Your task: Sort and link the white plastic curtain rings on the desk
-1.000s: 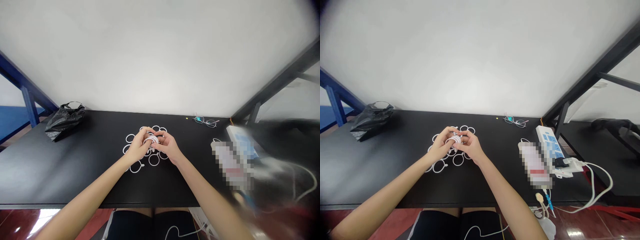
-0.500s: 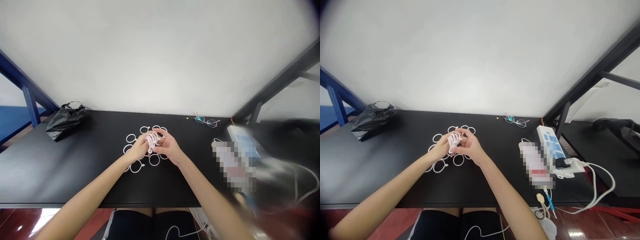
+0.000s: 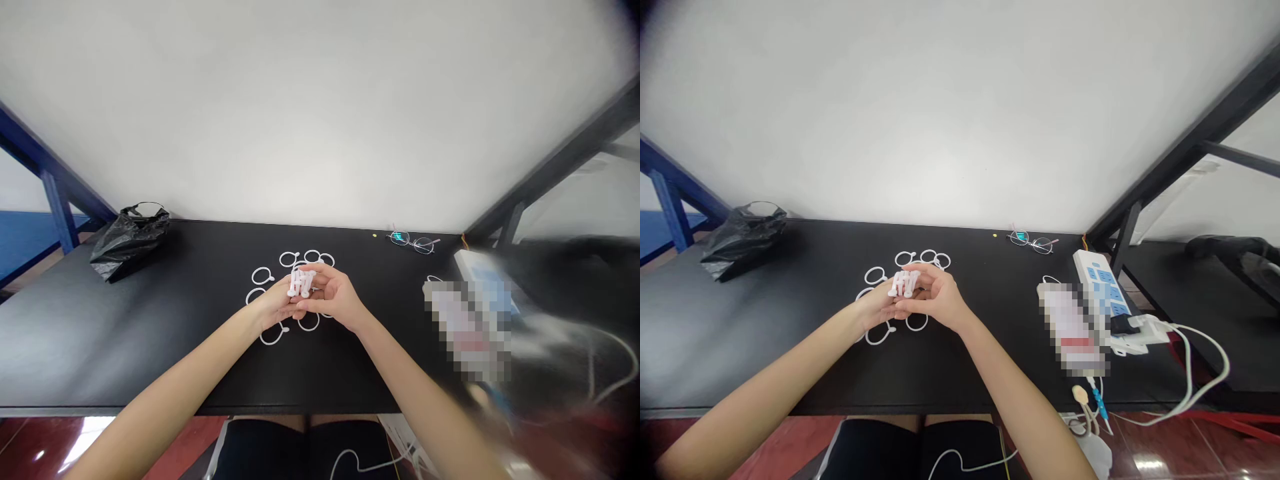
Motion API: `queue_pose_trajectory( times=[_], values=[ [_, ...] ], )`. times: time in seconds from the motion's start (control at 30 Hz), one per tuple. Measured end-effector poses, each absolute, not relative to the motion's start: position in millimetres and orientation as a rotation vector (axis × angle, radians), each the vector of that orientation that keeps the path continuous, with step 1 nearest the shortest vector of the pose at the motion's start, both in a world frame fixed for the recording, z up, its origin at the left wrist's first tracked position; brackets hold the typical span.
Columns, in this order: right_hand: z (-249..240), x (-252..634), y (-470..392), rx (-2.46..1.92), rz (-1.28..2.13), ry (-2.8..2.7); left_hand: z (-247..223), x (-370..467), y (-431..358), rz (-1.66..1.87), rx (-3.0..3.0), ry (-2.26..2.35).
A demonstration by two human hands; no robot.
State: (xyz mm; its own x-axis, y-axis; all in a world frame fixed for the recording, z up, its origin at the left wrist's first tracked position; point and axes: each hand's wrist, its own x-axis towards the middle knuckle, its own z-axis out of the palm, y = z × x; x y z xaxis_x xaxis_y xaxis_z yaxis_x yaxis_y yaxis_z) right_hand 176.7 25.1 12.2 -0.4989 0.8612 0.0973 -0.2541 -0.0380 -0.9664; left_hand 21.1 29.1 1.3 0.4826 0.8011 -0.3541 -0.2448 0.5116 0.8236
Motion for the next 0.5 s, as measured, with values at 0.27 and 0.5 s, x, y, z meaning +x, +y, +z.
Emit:
queue_pose_trajectory(
  times=[0.27, 0.5],
  values=[
    [7.6, 174.4, 26.3, -0.773, 1.591, -1.345, 5.7, 22.2, 27.7, 0.691, 0.789, 0.778],
    [8.5, 172.2, 24.1, -0.788, 1.568, -1.313, 8.2, 24.8, 24.3, 0.698, 0.808, 0.770]
  ],
)
